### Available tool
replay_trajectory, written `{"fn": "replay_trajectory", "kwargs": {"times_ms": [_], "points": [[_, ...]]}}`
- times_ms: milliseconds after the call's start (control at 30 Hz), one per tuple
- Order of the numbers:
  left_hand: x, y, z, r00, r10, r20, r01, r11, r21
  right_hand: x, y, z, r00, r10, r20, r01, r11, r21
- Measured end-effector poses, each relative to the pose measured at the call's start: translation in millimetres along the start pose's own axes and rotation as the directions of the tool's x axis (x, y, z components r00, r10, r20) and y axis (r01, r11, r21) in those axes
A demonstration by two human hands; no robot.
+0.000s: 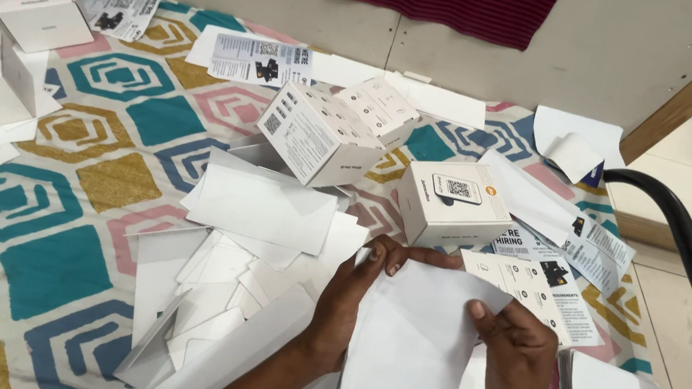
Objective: The person folds white paper sheets by hand and places them into a stack. They repeatedly pick up sheets, fold them, and add them to a growing pile on a patterned rug.
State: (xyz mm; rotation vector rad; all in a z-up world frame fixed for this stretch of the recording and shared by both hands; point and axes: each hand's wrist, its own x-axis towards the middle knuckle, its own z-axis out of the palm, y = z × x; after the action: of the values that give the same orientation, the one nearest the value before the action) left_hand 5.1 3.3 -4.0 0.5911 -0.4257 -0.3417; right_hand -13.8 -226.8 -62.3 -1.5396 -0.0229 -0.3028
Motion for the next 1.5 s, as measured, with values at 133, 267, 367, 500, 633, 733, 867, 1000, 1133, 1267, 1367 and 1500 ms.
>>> {"fn": "replay_trajectory", "kwargs": {"times_ms": [133,267,367,500,633,733,867,1000,1133,1267,1367,1500], "points": [[2,-2,-3,0.999,0.026,-0.042,-0.028,0.999,-0.040,2,1,-7,1.000,0.009,0.000,-0.009,0.993,-0.114],[8,9,-16,0.987,0.120,-0.106,-0.129,0.988,-0.088,9,5,1,0.870,0.412,0.270,-0.320,0.889,-0.328],[8,25,-29,0.966,0.252,-0.057,-0.256,0.964,-0.067,7,15,8,0.729,0.551,0.406,-0.283,0.782,-0.555],[11,29,-33,0.979,0.175,-0.106,-0.183,0.981,-0.067,10,28,6,0.772,0.478,0.419,-0.304,0.856,-0.418],[18,17,-38,0.964,-0.043,-0.263,0.126,0.944,0.306,18,21,-10,0.880,0.378,0.287,-0.269,0.895,-0.354],[20,0,-42,0.964,-0.103,-0.245,0.235,0.758,0.608,27,6,-18,0.931,0.354,0.085,-0.327,0.917,-0.228],[16,-17,-48,0.988,-0.018,-0.151,0.133,0.579,0.804,27,-10,-15,0.949,0.314,0.042,-0.301,0.935,-0.187],[17,-31,-46,0.974,0.154,-0.168,0.068,0.506,0.860,26,-11,-3,0.973,0.225,0.044,-0.215,0.964,-0.157],[13,-35,-43,0.966,0.180,-0.185,0.071,0.504,0.861,22,-13,1,0.979,0.192,0.064,-0.181,0.972,-0.147],[8,-34,-37,0.967,0.168,-0.193,0.081,0.515,0.853,20,-32,-1,0.980,0.178,0.082,-0.165,0.975,-0.152],[5,-37,-35,0.962,0.230,-0.145,0.023,0.461,0.887,18,-48,-3,0.978,0.188,0.094,-0.165,0.964,-0.207],[6,-40,-24,0.974,0.228,0.015,-0.154,0.609,0.778,8,-72,-14,0.980,0.189,0.066,-0.159,0.936,-0.313]]}}
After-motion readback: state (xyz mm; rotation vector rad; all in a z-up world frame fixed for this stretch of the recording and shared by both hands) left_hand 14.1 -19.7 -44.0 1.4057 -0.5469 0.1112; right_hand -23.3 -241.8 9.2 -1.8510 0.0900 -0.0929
